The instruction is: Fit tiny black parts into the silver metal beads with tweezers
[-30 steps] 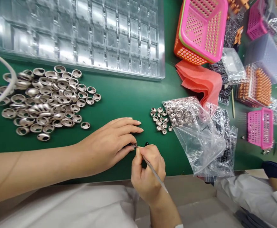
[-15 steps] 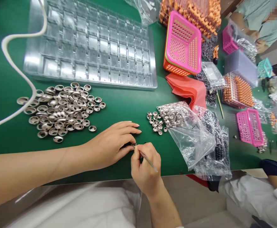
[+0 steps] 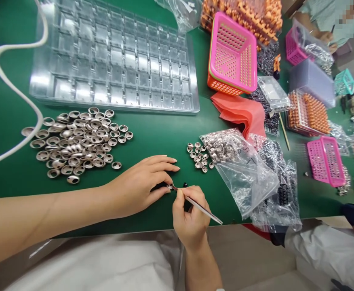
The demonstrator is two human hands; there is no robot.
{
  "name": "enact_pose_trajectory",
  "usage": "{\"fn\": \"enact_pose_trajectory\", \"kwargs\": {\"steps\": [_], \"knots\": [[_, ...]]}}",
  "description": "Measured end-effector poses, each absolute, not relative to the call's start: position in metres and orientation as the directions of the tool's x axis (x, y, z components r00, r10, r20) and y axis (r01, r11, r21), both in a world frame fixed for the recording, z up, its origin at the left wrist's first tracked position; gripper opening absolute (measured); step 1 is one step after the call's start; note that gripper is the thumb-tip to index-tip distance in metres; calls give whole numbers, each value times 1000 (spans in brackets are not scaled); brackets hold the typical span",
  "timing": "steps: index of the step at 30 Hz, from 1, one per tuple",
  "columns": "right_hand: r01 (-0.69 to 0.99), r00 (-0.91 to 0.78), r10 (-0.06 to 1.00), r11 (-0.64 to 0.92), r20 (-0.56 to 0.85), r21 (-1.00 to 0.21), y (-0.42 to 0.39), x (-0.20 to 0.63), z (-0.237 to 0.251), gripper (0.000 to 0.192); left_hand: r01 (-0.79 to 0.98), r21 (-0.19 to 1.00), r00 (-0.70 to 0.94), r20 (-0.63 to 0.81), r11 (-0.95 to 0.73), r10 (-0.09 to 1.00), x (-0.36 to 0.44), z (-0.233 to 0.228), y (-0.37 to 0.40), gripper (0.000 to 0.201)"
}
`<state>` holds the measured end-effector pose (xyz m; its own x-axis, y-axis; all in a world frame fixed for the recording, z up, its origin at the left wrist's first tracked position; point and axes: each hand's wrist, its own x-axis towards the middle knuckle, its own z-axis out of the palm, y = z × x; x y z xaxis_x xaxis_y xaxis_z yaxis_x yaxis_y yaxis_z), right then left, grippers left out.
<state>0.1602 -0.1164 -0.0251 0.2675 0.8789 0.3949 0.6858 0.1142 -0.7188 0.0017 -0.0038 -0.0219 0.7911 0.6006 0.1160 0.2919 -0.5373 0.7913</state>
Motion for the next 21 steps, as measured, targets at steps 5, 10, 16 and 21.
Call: {"fn": "enact_pose_trajectory", "kwargs": {"steps": [5, 10, 16, 21], "knots": [[684, 245, 891, 122, 383, -720, -115, 160, -26, 22, 295, 788, 790, 118, -541, 602, 1, -21, -4, 4], [689, 245, 895, 108, 371, -716, -117, 160, -25, 22, 288, 786, 788, 129, -546, 602, 0, -23, -4, 4], [692, 220, 894, 139, 390, -709, -116, 160, -25, 26, 289, 785, 787, 131, -548, 603, 1, -23, -4, 5], [670, 220, 895, 150, 388, -727, -116, 160, -25, 27, 296, 784, 793, 117, -546, 598, 1, -20, -3, 3]]}}
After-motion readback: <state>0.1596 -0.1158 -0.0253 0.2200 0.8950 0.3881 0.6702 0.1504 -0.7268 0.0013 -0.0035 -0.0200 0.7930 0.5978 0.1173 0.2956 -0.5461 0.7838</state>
